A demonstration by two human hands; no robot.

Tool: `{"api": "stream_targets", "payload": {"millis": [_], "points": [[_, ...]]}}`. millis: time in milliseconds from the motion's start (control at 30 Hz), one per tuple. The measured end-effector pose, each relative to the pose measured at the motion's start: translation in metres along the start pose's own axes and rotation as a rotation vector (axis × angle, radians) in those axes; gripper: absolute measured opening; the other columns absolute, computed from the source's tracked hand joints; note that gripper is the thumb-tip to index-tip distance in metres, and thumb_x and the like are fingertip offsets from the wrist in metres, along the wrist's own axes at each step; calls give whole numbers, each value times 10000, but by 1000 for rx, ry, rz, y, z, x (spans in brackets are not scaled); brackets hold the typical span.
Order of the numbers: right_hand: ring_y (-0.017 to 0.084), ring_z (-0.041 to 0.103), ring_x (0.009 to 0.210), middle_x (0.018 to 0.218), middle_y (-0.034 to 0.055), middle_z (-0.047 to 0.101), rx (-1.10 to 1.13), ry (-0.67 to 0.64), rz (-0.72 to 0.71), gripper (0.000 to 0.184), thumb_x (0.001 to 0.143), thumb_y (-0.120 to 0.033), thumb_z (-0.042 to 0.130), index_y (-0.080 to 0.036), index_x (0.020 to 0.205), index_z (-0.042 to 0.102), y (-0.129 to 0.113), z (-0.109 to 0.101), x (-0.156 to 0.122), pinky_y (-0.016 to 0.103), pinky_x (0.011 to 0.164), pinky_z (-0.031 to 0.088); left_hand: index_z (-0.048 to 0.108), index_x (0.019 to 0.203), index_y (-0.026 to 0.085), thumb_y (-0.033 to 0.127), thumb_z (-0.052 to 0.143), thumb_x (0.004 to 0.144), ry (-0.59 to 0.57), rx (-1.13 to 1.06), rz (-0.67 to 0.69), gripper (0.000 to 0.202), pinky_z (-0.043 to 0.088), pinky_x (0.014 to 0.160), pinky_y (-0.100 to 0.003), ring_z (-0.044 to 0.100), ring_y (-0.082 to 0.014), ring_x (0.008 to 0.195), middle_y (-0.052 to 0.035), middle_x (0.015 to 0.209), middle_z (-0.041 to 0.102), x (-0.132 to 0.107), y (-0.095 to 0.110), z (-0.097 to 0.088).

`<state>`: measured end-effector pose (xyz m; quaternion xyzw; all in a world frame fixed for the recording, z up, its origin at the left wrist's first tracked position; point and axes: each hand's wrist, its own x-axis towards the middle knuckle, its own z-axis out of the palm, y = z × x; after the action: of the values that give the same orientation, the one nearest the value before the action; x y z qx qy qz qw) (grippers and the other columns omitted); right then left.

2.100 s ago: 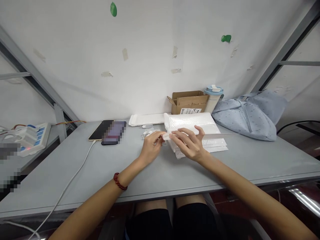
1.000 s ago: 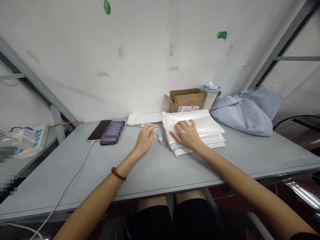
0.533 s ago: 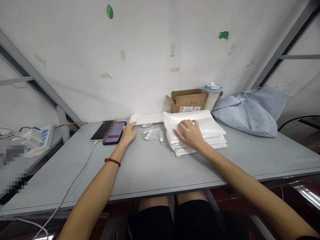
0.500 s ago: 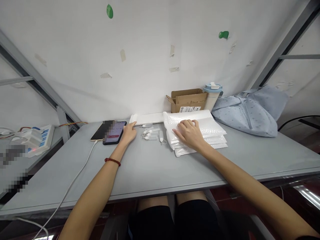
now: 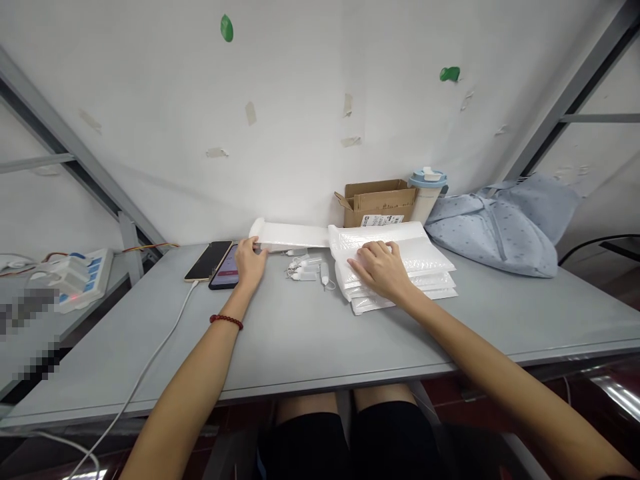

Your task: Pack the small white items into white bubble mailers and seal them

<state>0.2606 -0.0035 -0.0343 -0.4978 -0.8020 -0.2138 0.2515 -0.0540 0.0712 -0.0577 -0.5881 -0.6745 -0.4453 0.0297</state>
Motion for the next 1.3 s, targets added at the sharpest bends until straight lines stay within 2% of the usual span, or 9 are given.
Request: {"api": "stream_targets", "payload": {"millis": [100,200,500,667,767,833,1000,1133,1300], "points": [[210,503,878,952,99,635,5,-5,1,422,961,-452,332,-147,876,611,0,-1,0,372,851,257,610,806,154,228,594,718,94,17,36,117,446,842,-376,581,-215,773,-73,822,613,0,1,-7],[209,502,876,949,97,634,3,3,-1,415,960,-448,339,-147,874,610,0,-1,0,372,848,258,572,716,176,207,565,732,140,17,76,36,438,797,-349,558,-203,727,-58,780,598,1,3,-14],[213,501,878,947,101,633,28,18,-3,395,959,-438,339,-157,863,599,1,0,0,375,845,272,555,678,184,174,572,728,366,-9,68,53,432,731,-303,539,-163,679,-10,712,559,11,6,-50],[231,507,942,1040,134,610,92,126,-39,333,944,-400,379,-137,1021,568,1,-2,0,382,833,331,559,704,182,204,584,759,394,-76,109,63,442,665,-272,529,-136,634,-6,737,574,4,21,-59],[233,506,989,1078,140,583,168,231,-142,269,927,-319,412,-152,1105,527,0,-7,0,379,824,381,568,718,186,197,571,784,320,-85,236,67,445,677,-276,530,-136,632,0,710,573,-15,43,-50],[237,499,1017,1088,136,572,195,276,-217,253,913,-269,419,-179,1131,510,-1,-9,-1,389,828,397,572,714,185,181,567,799,237,-113,382,86,445,663,-273,527,-132,620,1,691,578,-32,60,-39],[264,471,1107,1153,147,558,69,267,-258,277,900,-284,439,-186,1148,514,-6,-8,-4,427,900,351,603,797,180,136,543,849,144,-242,773,91,469,642,-241,571,-121,671,-17,750,616,-72,92,-17],[295,430,1181,1259,177,511,-27,206,-181,407,905,-394,430,-167,1239,482,-7,-6,-3,465,968,276,616,929,180,100,541,854,145,-297,945,133,507,690,-247,611,-130,756,-32,813,644,-83,98,-14],[328,359,1241,1371,207,404,-55,137,-135,603,892,-504,413,-150,1377,356,-7,-9,-3,482,972,271,612,1052,177,81,554,828,246,-323,1033,251,555,724,-290,654,-169,846,-59,893,674,-80,96,-18]]}}
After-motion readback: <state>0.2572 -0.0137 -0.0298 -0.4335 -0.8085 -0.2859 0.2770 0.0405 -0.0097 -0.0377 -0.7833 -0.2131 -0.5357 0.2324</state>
